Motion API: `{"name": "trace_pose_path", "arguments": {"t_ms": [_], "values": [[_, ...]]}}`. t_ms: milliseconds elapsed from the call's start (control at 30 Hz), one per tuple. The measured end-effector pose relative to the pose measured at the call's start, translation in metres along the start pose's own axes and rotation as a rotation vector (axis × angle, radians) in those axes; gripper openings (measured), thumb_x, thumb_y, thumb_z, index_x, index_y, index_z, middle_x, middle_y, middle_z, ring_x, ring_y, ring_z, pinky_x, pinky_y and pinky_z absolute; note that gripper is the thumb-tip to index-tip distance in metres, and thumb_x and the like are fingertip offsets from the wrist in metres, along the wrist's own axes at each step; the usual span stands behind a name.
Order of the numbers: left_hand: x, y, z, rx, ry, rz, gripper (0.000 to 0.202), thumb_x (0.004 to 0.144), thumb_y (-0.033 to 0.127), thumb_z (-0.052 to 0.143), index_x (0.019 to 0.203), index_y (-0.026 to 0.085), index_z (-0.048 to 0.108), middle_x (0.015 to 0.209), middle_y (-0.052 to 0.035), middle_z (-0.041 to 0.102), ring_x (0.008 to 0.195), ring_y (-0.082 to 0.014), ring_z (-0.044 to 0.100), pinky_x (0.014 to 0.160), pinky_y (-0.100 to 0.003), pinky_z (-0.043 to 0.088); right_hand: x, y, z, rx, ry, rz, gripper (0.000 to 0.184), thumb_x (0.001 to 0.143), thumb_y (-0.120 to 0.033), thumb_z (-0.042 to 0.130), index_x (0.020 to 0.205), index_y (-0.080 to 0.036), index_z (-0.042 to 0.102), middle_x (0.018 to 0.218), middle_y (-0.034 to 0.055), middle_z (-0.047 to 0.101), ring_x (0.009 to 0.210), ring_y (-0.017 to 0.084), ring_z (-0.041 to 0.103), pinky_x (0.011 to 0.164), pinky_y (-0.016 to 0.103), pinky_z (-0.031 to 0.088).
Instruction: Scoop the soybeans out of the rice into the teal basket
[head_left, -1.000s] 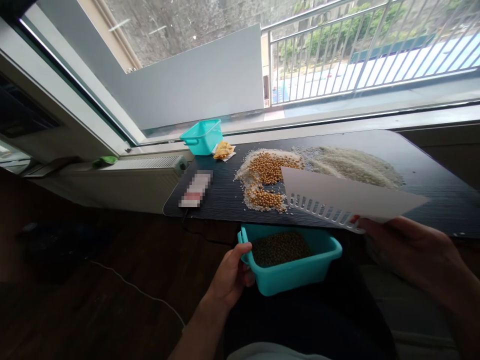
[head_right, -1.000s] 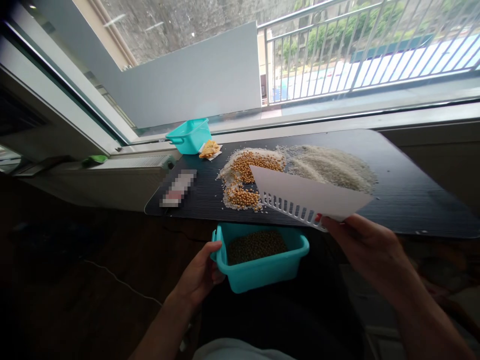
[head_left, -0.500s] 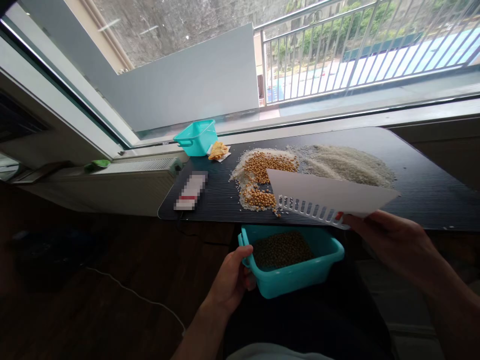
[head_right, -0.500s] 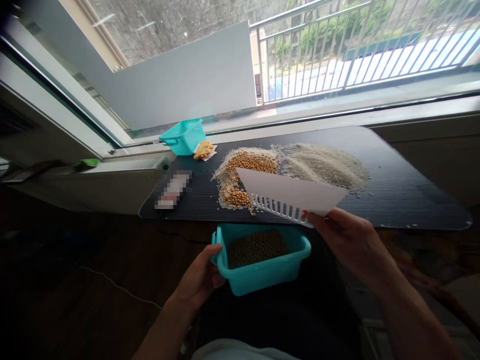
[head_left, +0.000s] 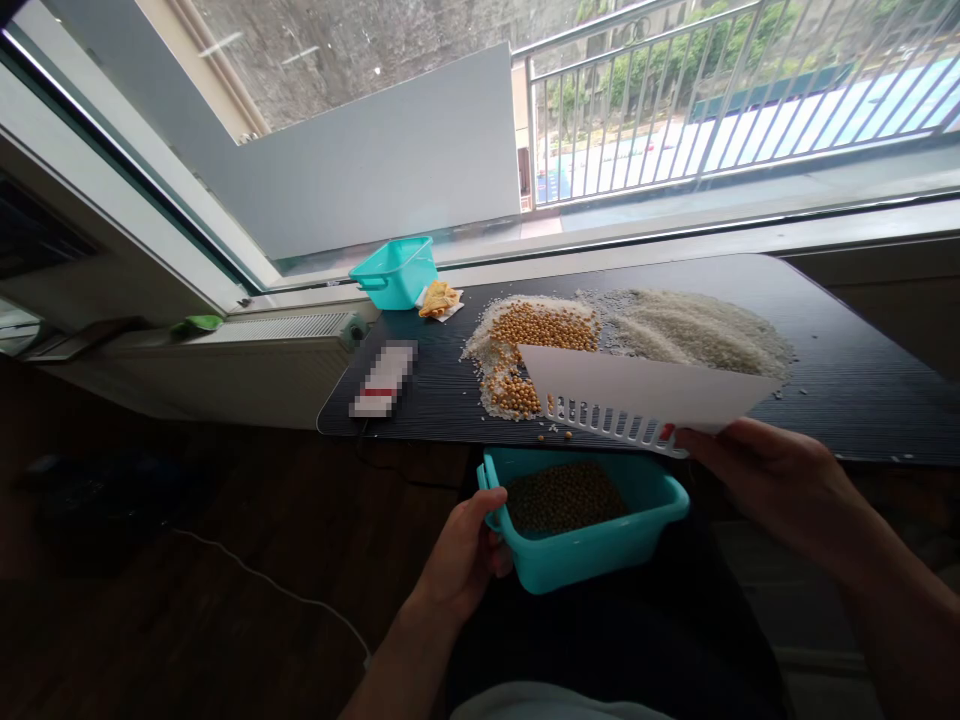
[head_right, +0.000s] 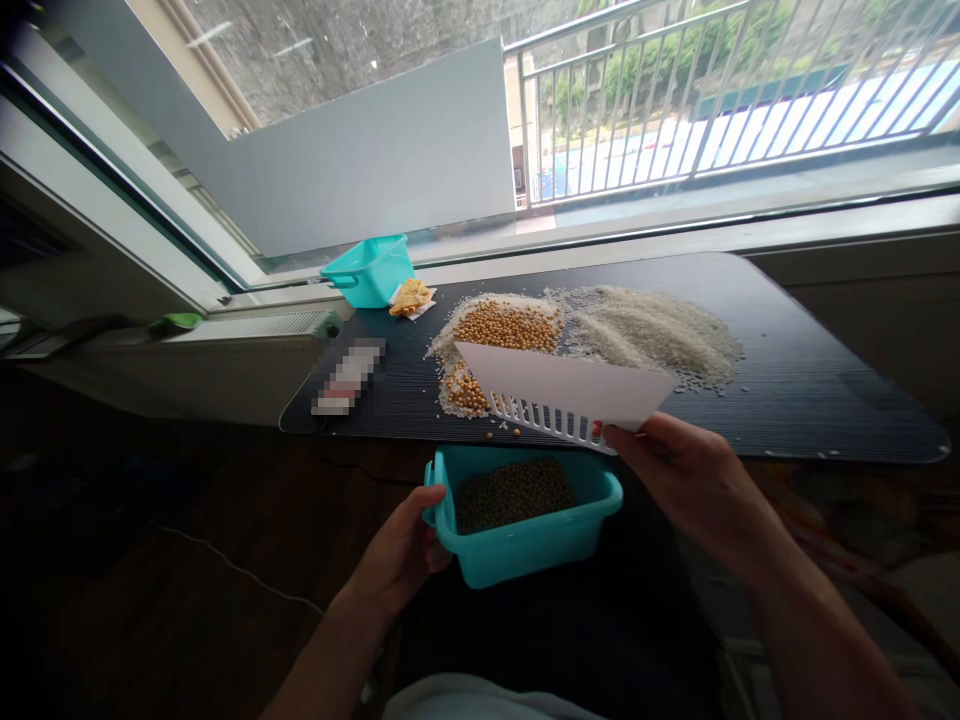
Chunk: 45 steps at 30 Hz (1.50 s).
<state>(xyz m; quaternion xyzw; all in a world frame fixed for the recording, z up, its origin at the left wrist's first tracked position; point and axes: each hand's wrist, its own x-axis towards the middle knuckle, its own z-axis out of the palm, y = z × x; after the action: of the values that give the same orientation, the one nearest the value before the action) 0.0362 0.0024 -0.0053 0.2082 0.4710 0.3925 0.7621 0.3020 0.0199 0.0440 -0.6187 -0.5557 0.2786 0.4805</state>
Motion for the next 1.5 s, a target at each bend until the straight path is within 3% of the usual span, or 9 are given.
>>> {"name": "trace_pose_path", "arguments": {"t_ms": [267, 533, 667, 967, 1067, 1167, 1267, 1367, 1500], "values": [[0.0, 0.0, -0.001, 0.002, 0.012, 0.008, 0.039, 0.065, 0.042, 0.068, 0.048, 0.017, 0.044, 0.039, 0.0068, 0.038, 0.033, -0.006, 0.037, 0.035, -0.02, 0.024, -0.002, 0.006, -0.01, -0.1, 0.023, 0.0, 0.024, 0.058, -0.042, 0.068, 0.076, -0.027, 0.074, 0.073, -0.0019, 0.074, 0.068, 0.02, 0.067, 0.062, 0.028, 0.054], [0.001, 0.001, -0.002, 0.001, 0.032, 0.006, 0.039, 0.063, 0.042, 0.069, 0.047, 0.017, 0.044, 0.039, 0.0071, 0.038, 0.032, -0.0055, 0.035, 0.034, -0.02, 0.022, -0.016, 0.006, -0.018, -0.028, 0.004, 0.081, 0.027, 0.054, -0.043, 0.072, 0.076, -0.028, 0.075, 0.071, -0.0011, 0.074, 0.067, 0.022, 0.068, 0.066, 0.031, 0.056], [0.0, 0.003, -0.003, 0.011, 0.032, 0.017, 0.04, 0.065, 0.043, 0.068, 0.047, 0.018, 0.043, 0.039, 0.007, 0.037, 0.033, -0.0058, 0.036, 0.035, -0.02, 0.022, -0.01, 0.004, -0.003, -0.007, -0.044, 0.009, 0.027, 0.061, -0.044, 0.068, 0.079, -0.025, 0.075, 0.077, 0.0007, 0.074, 0.073, 0.022, 0.068, 0.069, 0.033, 0.055], [0.0, 0.01, -0.014, -0.018, 0.079, 0.034, 0.04, 0.064, 0.042, 0.069, 0.047, 0.018, 0.042, 0.039, 0.0075, 0.037, 0.033, -0.0054, 0.035, 0.036, -0.021, 0.023, 0.016, -0.007, 0.054, -0.048, -0.246, -0.197, 0.027, 0.075, -0.042, 0.058, 0.08, -0.02, 0.073, 0.078, 0.0023, 0.073, 0.077, 0.021, 0.067, 0.071, 0.031, 0.053], [-0.001, 0.013, -0.021, -0.036, 0.107, 0.047, 0.04, 0.063, 0.041, 0.07, 0.048, 0.018, 0.04, 0.039, 0.0084, 0.035, 0.034, -0.0051, 0.034, 0.036, -0.02, 0.022, 0.018, -0.014, 0.061, -0.035, -0.316, -0.197, 0.028, 0.076, -0.042, 0.057, 0.082, -0.02, 0.073, 0.08, 0.0011, 0.073, 0.078, 0.02, 0.067, 0.072, 0.031, 0.053], [-0.003, 0.016, -0.026, -0.033, 0.118, 0.062, 0.04, 0.064, 0.039, 0.07, 0.049, 0.019, 0.039, 0.039, 0.0087, 0.034, 0.034, -0.005, 0.034, 0.036, -0.02, 0.022, 0.015, -0.015, 0.053, -0.03, -0.365, -0.169, 0.03, 0.075, -0.044, 0.058, 0.084, -0.02, 0.073, 0.081, 0.0013, 0.073, 0.078, 0.021, 0.067, 0.071, 0.032, 0.053], [-0.004, 0.018, -0.028, -0.024, 0.137, 0.084, 0.039, 0.066, 0.04, 0.069, 0.051, 0.019, 0.04, 0.04, 0.0088, 0.034, 0.034, -0.0047, 0.034, 0.036, -0.019, 0.022, 0.01, -0.007, 0.035, -0.036, -0.312, -0.159, 0.031, 0.071, -0.045, 0.061, 0.084, -0.02, 0.074, 0.082, 0.002, 0.074, 0.076, 0.022, 0.066, 0.072, 0.035, 0.053], [-0.003, 0.015, -0.024, -0.026, 0.143, 0.093, 0.038, 0.066, 0.04, 0.069, 0.051, 0.018, 0.04, 0.04, 0.0087, 0.035, 0.034, -0.0046, 0.034, 0.036, -0.019, 0.023, 0.007, 0.002, 0.017, -0.064, -0.126, -0.124, 0.031, 0.068, -0.047, 0.063, 0.084, -0.022, 0.073, 0.082, 0.0016, 0.074, 0.076, 0.022, 0.066, 0.073, 0.034, 0.051], [-0.001, 0.009, -0.014, -0.03, 0.114, 0.056, 0.039, 0.063, 0.04, 0.07, 0.049, 0.018, 0.041, 0.039, 0.0084, 0.035, 0.033, -0.0051, 0.035, 0.035, -0.019, 0.022, 0.006, 0.006, 0.001, -0.165, 0.076, -0.021, 0.032, 0.064, -0.049, 0.064, 0.078, -0.021, 0.073, 0.073, 0.0015, 0.072, 0.069, 0.021, 0.064, 0.062, 0.03, 0.048]]}}
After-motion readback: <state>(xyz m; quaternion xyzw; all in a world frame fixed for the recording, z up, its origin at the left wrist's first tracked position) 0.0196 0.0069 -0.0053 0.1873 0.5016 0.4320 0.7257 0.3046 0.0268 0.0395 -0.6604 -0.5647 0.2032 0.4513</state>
